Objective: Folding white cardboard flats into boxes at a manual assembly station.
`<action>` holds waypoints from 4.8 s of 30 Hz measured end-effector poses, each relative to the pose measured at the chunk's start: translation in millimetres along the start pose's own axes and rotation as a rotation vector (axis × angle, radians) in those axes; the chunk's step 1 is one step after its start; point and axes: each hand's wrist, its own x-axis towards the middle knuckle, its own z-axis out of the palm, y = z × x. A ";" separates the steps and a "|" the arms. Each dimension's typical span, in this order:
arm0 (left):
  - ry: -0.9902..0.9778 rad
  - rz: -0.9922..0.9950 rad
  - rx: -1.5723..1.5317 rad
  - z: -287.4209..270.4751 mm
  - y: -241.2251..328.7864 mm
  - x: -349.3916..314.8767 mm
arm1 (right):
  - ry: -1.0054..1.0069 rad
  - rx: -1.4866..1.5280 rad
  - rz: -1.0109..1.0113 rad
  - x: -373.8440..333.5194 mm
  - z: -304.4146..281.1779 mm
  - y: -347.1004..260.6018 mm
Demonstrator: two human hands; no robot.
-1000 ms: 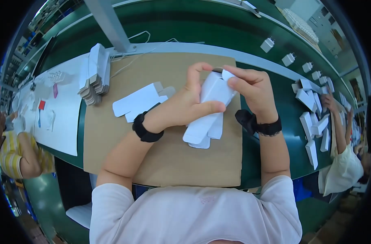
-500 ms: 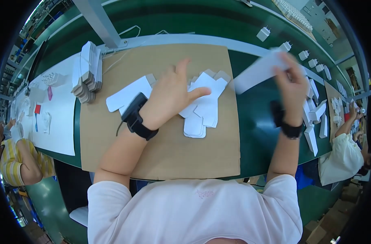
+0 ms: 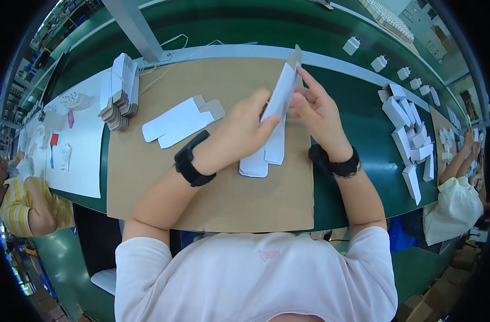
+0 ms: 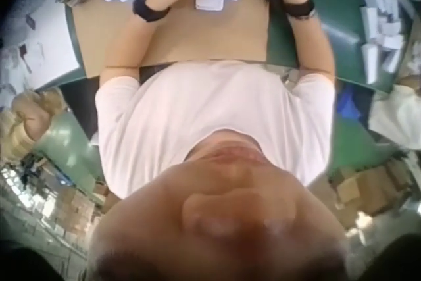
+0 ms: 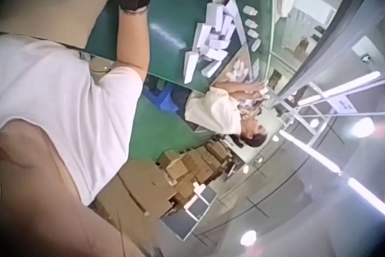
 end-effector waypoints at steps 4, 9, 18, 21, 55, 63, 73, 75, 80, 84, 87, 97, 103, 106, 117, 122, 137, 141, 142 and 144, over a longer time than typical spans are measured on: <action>0.022 0.038 0.155 5.4 1.9 -2.5 | 0.087 -0.037 -0.200 5.3 12.1 -19.1; 0.129 0.030 0.031 8.5 -4.7 -0.4 | 0.075 -0.325 -0.297 11.4 23.1 -34.8; 0.211 0.056 0.215 0.9 -4.9 2.5 | 0.009 -0.257 -0.251 18.1 32.1 -22.9; 0.170 0.005 0.206 3.2 -3.8 0.0 | 0.010 -0.282 -0.247 17.1 29.5 -24.0; -0.218 -0.007 -0.384 -18.8 -19.7 7.1 | -0.166 0.091 -0.081 24.8 -0.9 -34.6; -0.222 -0.043 -0.373 -20.0 -14.1 7.0 | -0.104 0.069 0.003 24.1 -3.2 -40.9; -0.005 0.070 0.104 -9.8 -17.9 1.8 | -0.060 -0.169 -0.034 0.6 -28.7 -42.9; -0.051 -0.049 0.329 -13.9 -22.6 -0.4 | 0.347 -0.621 -0.230 1.7 -71.9 -43.6; -0.266 -0.194 0.441 -4.2 -21.1 2.5 | 0.667 -1.663 -0.525 -15.1 -155.0 -26.0; -0.232 -0.214 0.291 -7.9 -12.0 3.8 | 0.254 -0.728 -0.074 -19.2 -72.3 -13.4; -0.163 -0.288 0.025 -4.9 -1.3 2.5 | 0.016 -0.380 0.034 -19.3 -19.5 4.4; 0.162 -0.171 -0.155 14.7 9.8 -3.3 | 0.079 -0.344 -0.279 -7.9 24.6 -18.7; 0.019 0.000 -0.277 -4.2 2.1 2.4 | -0.183 0.041 -0.182 16.1 12.5 -26.3; -0.022 -0.056 -0.330 -5.3 4.6 1.4 | -0.297 -0.072 -0.193 17.3 10.1 -29.0; -0.064 -0.095 -0.690 0.0 -8.0 4.0 | -0.174 0.505 -0.009 11.5 22.5 -22.5; -0.118 -0.248 -0.871 -13.4 -2.2 9.0 | 0.032 0.264 -0.339 10.6 34.4 -29.9; -0.159 -0.096 -0.420 -16.2 -7.2 7.7 | -0.239 0.166 -0.157 11.6 1.1 -34.4; -0.098 -0.112 -0.288 -9.3 -14.4 4.4 | -0.187 0.037 -0.066 -0.2 -6.9 -32.2; -0.035 -0.097 -0.234 -8.1 -16.4 4.3 | -0.141 -0.073 -0.039 -1.7 -19.7 -32.8; -0.003 -0.079 0.187 -15.5 -21.6 2.1 | 0.227 -0.316 -0.131 0.0 -57.7 -35.1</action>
